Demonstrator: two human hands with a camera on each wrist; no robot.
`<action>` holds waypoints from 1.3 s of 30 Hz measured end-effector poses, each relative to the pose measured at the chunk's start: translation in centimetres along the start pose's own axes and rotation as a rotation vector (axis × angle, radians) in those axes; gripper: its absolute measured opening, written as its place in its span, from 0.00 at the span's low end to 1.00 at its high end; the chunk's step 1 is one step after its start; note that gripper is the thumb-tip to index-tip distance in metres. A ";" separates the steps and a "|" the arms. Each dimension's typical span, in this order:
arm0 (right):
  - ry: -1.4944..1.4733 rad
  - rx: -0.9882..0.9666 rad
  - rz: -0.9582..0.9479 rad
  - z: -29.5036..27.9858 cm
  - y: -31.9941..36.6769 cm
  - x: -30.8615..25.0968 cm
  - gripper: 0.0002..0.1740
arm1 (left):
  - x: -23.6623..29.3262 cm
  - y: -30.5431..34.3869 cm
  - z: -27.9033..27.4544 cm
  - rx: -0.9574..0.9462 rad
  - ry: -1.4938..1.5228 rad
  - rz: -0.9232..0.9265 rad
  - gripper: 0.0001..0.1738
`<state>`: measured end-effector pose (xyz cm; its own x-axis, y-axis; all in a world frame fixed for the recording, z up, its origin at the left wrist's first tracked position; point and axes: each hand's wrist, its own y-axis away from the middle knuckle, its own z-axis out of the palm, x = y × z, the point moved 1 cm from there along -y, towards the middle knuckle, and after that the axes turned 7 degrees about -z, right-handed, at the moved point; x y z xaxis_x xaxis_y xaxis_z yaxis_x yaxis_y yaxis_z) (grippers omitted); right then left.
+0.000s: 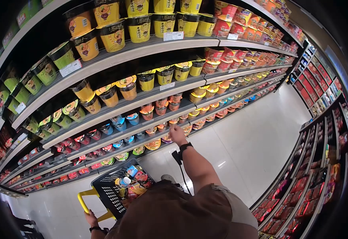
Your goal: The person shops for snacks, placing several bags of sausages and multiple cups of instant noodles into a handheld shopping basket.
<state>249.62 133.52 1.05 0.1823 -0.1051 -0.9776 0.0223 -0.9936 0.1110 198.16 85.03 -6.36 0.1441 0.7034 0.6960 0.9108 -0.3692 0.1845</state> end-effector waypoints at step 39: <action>-0.494 -0.047 0.003 1.7 -16.6 -3.7 0.13 | 4.1 19.4 13.3 -0.587 0.196 -0.498 0.17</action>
<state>246.92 150.30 2.56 -0.3053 -0.1264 -0.9438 0.0693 -0.9915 0.1104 221.55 88.89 -9.18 -0.3469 0.7702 0.5353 0.4894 -0.3382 0.8038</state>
